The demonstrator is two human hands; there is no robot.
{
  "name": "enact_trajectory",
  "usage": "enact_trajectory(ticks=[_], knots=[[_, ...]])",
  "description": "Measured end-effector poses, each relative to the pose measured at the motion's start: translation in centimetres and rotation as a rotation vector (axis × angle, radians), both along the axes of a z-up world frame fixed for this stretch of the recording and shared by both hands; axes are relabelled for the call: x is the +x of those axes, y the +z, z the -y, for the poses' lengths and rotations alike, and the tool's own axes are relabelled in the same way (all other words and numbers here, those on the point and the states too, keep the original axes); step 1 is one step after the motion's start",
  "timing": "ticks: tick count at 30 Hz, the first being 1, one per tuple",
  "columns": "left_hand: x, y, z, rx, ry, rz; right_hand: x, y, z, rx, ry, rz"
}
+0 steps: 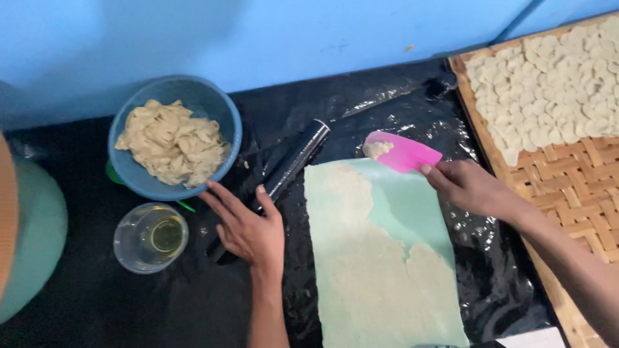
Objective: Flattening pieces of dough using a rolling pin and spatula to make crackers.
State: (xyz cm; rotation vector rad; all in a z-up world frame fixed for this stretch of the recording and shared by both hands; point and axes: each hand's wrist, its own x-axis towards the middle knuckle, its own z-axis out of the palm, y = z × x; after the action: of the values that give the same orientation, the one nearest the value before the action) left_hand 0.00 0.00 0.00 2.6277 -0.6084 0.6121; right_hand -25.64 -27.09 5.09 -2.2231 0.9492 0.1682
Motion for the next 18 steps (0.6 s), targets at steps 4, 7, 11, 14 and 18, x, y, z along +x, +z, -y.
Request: enact_trajectory(ticks=[4,7,11,14,18], knots=[[-0.1,0.4,-0.1,0.021,-0.001,-0.102,-3.0,0.2,-4.0,-0.133,-0.045,-0.084],[-0.2,0.1,-0.1,0.053,-0.020,-0.064,-3.7,-0.5,-7.3,-0.341,-0.007,-0.189],[-0.4,0.7,0.0,0.069,-0.018,-0.075,-3.8,-0.5,-9.1,-0.536,0.120,-0.054],[-0.5,0.8,-0.1,-0.001,-0.064,-0.080,-4.3,-1.0,-7.9,-0.494,0.061,0.027],[-0.1,-0.9,-0.9,-0.107,-0.206,-0.122,-5.3,-0.8,-4.9,-0.527,-0.130,0.092]])
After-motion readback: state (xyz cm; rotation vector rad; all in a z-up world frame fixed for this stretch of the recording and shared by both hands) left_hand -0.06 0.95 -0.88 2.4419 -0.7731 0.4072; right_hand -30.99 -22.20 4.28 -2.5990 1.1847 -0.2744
